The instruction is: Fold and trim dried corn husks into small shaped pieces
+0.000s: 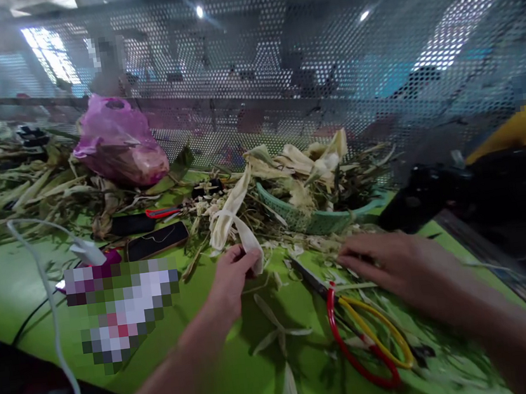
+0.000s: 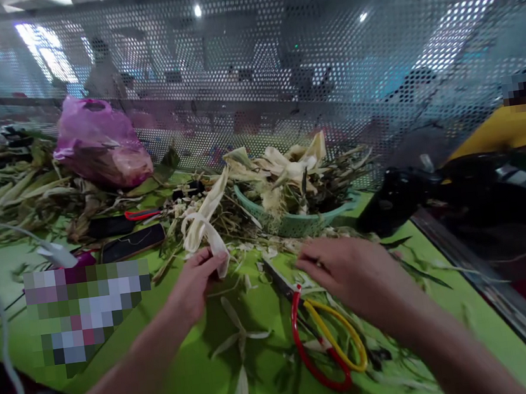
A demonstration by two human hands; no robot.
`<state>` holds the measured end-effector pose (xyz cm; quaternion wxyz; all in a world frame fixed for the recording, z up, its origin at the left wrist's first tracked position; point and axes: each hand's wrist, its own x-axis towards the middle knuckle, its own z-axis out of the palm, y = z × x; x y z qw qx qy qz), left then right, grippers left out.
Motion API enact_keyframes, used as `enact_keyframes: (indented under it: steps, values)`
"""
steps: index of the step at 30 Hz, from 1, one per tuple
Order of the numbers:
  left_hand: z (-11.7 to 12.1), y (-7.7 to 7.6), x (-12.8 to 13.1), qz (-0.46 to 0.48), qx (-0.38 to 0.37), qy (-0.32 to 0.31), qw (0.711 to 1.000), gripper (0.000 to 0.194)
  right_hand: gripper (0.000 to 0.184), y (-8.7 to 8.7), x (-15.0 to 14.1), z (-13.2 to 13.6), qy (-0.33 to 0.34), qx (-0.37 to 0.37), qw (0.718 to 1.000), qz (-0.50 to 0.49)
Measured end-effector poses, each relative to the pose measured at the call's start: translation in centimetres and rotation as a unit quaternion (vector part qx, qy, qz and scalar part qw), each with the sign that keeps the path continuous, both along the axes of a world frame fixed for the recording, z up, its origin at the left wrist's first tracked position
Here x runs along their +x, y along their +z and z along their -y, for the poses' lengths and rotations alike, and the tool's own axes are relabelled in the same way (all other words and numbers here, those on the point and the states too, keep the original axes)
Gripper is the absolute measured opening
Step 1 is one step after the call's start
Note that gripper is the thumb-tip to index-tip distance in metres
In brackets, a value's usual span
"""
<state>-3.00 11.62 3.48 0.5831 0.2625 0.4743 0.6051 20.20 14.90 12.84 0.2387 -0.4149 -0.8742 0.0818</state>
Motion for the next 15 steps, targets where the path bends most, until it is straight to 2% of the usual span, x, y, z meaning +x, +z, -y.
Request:
enact_keyframes:
  steps: [2, 4, 7, 11, 15]
  values:
    - [0.1, 0.2, 0.2, 0.009, -0.001, -0.01, 1.0, 0.032, 0.012, -0.7, -1.9, 0.9, 0.045, -0.033, 0.998, 0.009]
    - [0.2, 0.3, 0.5, 0.02, 0.003, -0.019, 1.0, 0.031, 0.01, -1.7, -3.5, 1.6, 0.078, -0.042, 0.995, -0.042]
    - [0.4, 0.4, 1.0, 0.028, 0.019, -0.032, 0.999, 0.03, 0.021, -3.5, -5.4, 1.9, 0.125, -0.096, 0.984, -0.088]
    - [0.6, 0.4, 1.7, 0.032, 0.025, -0.046, 0.998, 0.03, 0.015, -5.1, -6.5, 1.7, 0.135, -0.124, 0.976, -0.119]
    - [0.8, 0.2, 1.8, 0.032, 0.031, -0.051, 0.998, 0.028, 0.006, -5.6, -6.7, 1.4, 0.113, -0.148, 0.969, -0.162]
